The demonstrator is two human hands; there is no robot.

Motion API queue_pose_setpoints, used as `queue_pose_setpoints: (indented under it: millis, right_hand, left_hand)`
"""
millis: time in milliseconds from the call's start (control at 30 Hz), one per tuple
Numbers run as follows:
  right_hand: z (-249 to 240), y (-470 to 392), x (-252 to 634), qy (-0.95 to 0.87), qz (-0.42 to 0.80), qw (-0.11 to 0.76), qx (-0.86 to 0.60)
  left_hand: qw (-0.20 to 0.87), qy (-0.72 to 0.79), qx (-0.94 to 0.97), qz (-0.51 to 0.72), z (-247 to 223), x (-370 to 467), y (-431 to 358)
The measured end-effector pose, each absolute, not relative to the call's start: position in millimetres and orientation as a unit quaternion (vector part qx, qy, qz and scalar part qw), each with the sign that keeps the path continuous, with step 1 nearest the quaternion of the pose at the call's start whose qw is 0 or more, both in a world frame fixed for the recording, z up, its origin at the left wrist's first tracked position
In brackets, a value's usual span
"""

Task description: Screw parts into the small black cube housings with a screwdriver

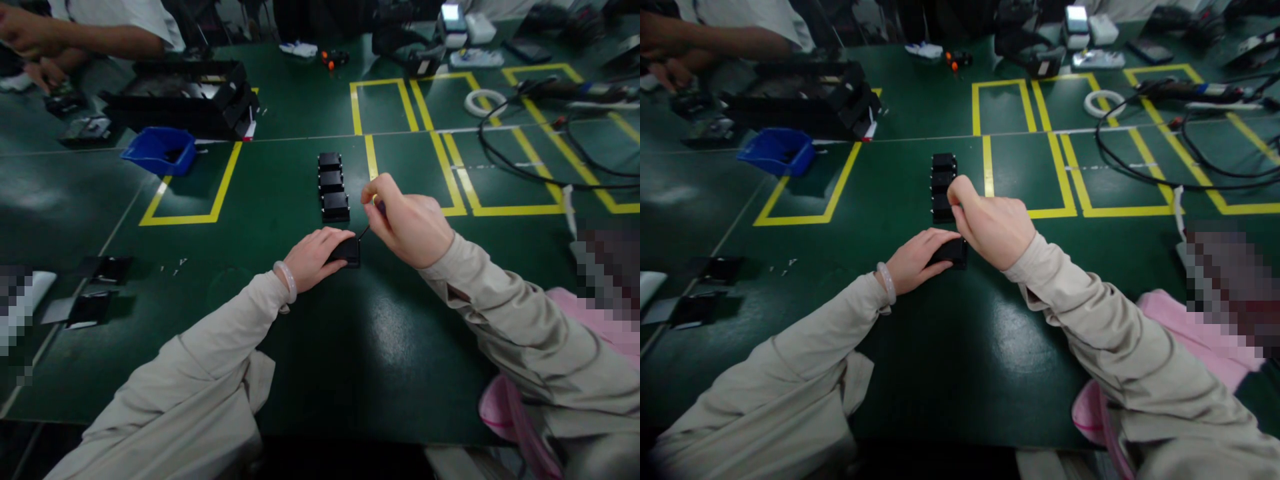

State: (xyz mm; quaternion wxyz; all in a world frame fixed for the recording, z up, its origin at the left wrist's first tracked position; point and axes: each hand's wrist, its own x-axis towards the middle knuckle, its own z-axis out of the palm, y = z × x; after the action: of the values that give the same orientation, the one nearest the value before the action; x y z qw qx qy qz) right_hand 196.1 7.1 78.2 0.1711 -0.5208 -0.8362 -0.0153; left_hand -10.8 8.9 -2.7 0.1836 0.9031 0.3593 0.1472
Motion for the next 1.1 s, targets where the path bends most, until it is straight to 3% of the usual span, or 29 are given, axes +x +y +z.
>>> queue_pose_setpoints:
  millis: [1100]
  right_hand:
    - [77.7,6.2,196.9,-0.842,-0.026,0.165,-0.512]
  left_hand:
    - [0.183,0.358,0.904,0.146,-1.6,-10.6,8.7]
